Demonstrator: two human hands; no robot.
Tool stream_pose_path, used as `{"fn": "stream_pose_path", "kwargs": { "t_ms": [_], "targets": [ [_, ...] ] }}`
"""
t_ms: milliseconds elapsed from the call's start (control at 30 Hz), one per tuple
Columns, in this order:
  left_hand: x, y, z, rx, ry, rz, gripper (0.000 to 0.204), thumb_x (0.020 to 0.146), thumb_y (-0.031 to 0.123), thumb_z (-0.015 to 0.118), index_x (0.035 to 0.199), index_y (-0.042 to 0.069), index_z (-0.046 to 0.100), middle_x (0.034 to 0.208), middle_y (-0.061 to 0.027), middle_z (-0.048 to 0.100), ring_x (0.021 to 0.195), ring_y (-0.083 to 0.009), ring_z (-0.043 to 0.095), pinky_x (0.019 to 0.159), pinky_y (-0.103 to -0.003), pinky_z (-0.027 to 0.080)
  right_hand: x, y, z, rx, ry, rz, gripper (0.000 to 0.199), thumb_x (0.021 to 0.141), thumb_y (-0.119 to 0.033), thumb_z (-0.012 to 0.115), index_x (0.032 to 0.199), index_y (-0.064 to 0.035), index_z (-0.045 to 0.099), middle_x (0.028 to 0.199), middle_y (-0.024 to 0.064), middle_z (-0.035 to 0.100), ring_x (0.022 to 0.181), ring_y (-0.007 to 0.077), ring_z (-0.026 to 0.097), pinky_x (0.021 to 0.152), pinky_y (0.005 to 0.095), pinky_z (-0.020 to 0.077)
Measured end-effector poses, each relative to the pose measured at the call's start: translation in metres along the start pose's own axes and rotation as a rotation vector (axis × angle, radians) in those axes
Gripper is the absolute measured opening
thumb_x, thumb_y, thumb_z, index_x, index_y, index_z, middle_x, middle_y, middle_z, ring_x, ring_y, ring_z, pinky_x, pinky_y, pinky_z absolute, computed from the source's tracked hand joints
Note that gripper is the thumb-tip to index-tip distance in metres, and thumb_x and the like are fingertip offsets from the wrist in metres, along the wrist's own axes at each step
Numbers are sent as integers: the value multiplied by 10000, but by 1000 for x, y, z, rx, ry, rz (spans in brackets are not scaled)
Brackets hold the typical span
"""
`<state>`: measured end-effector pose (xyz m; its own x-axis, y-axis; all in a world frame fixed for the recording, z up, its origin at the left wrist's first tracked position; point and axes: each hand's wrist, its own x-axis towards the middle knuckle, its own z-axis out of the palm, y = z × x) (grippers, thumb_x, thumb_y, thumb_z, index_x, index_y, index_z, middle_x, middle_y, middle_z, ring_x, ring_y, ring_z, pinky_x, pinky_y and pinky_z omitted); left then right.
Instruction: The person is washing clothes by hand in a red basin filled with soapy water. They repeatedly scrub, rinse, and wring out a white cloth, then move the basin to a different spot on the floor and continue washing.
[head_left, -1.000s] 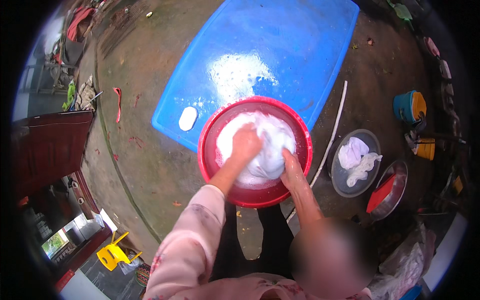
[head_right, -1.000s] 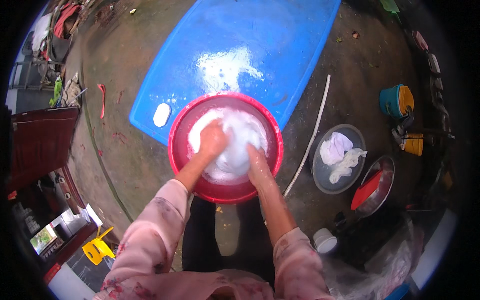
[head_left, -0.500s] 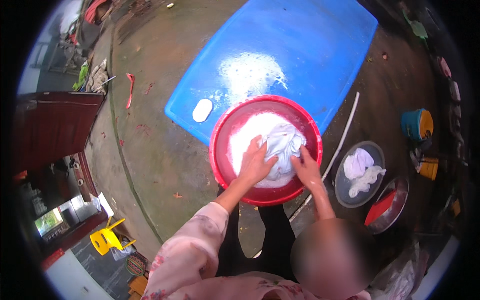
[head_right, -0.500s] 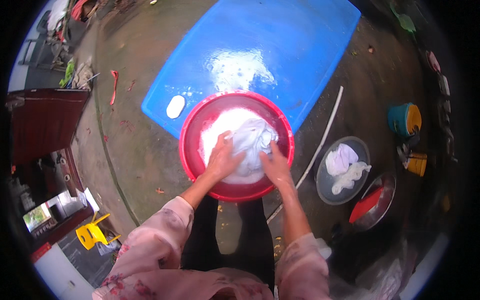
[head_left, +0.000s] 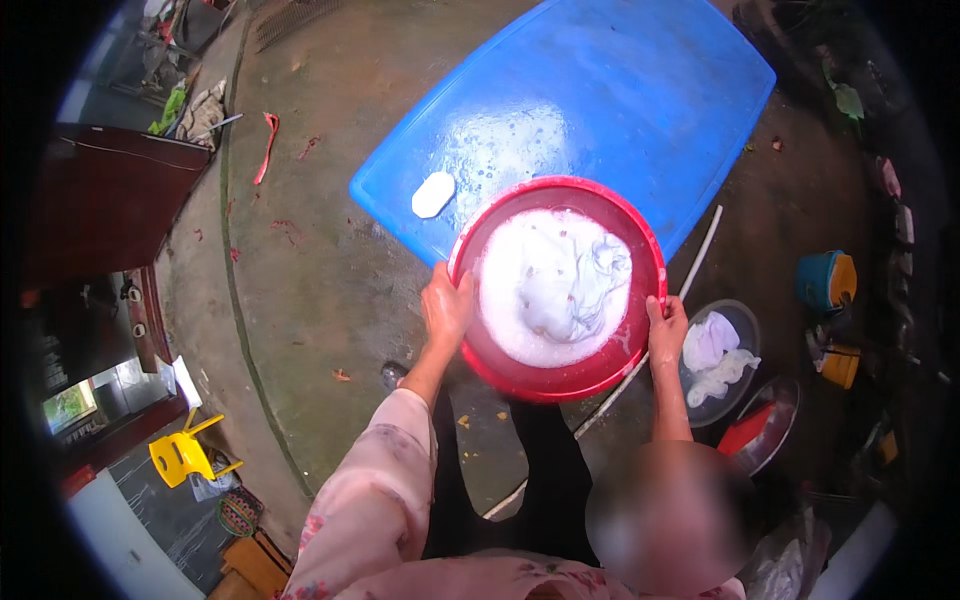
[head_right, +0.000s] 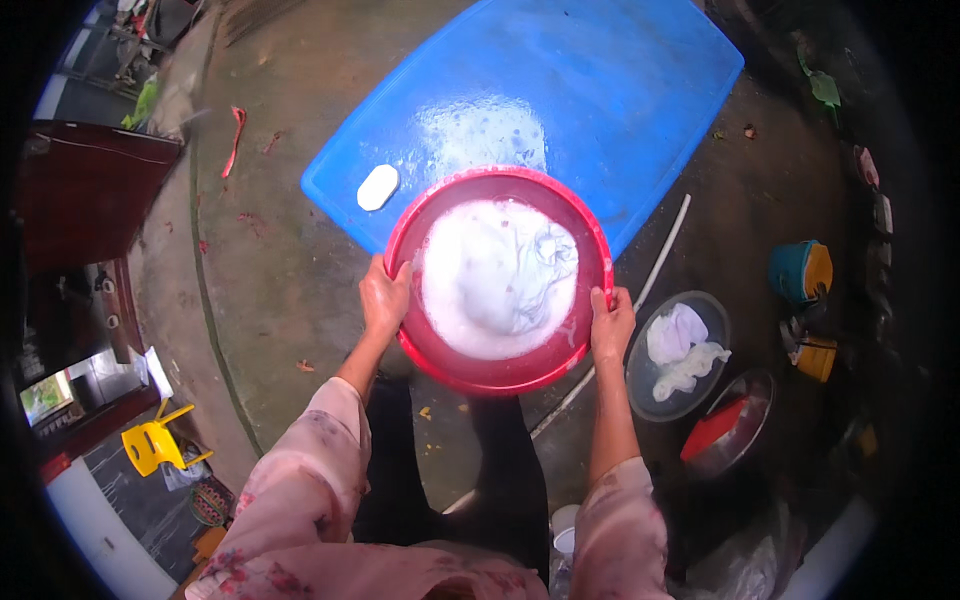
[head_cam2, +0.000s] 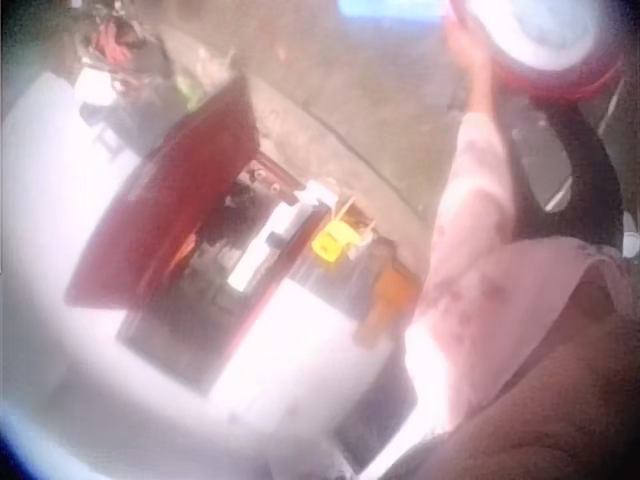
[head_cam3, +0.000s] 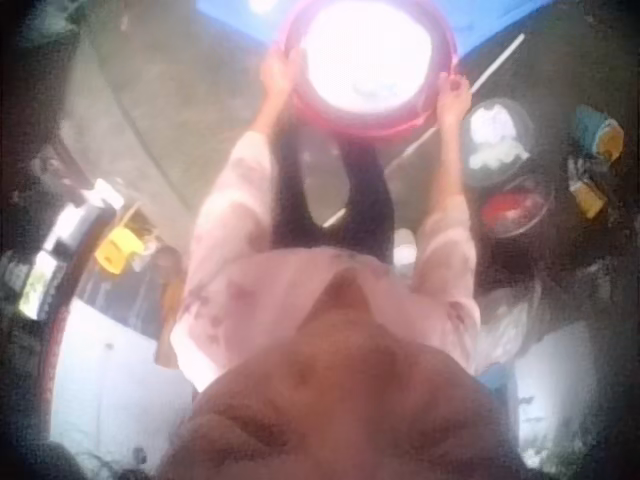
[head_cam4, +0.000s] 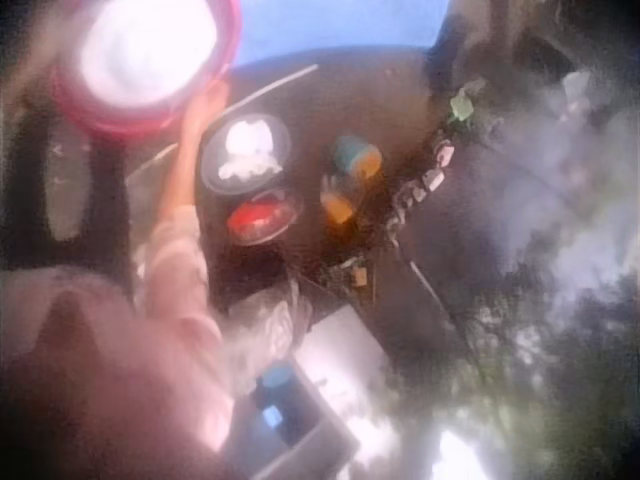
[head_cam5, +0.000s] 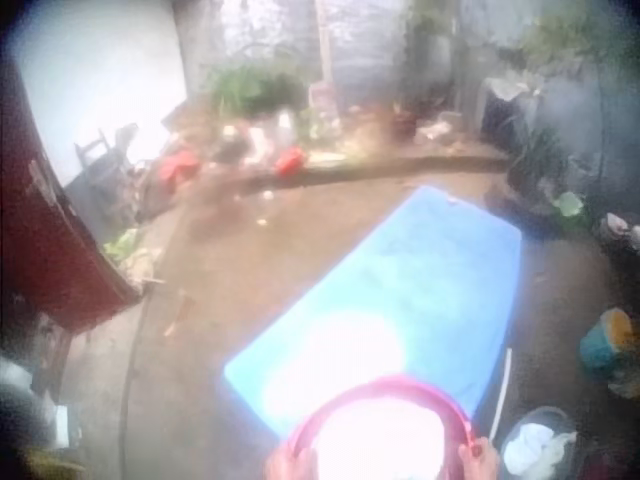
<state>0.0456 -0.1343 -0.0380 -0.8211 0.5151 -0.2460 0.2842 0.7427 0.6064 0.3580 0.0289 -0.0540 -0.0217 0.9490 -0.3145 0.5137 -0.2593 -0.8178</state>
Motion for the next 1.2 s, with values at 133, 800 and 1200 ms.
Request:
{"fn": "stream_pose_path", "kwargs": {
  "t_ms": [133,800,1200],
  "targets": [
    [-14,-33,-43,-189,3,-174,303,772,274,684,841,-18,645,706,-200,657,678,-269,658,647,-410,506,-55,-52,21,-102,105,-167,222,882,-241,674,854,-33,603,755,-2,552,698,113,476,627,293,417],
    [-277,-205,-553,-450,355,-487,306,799,309,683,821,15,601,770,-245,645,744,-442,634,668,-512,501,-552,-384,69,-80,-231,-512,238,862,-113,647,733,-36,463,712,-4,455,677,112,382,613,287,362],
    [-221,-426,-762,-420,617,-917,353,786,352,694,846,6,658,754,-232,660,736,-395,661,687,-470,509,-703,-520,420,-127,-799,-550,161,809,-3,587,722,-46,459,677,-8,501,637,79,420,590,265,389]
  ]
}}
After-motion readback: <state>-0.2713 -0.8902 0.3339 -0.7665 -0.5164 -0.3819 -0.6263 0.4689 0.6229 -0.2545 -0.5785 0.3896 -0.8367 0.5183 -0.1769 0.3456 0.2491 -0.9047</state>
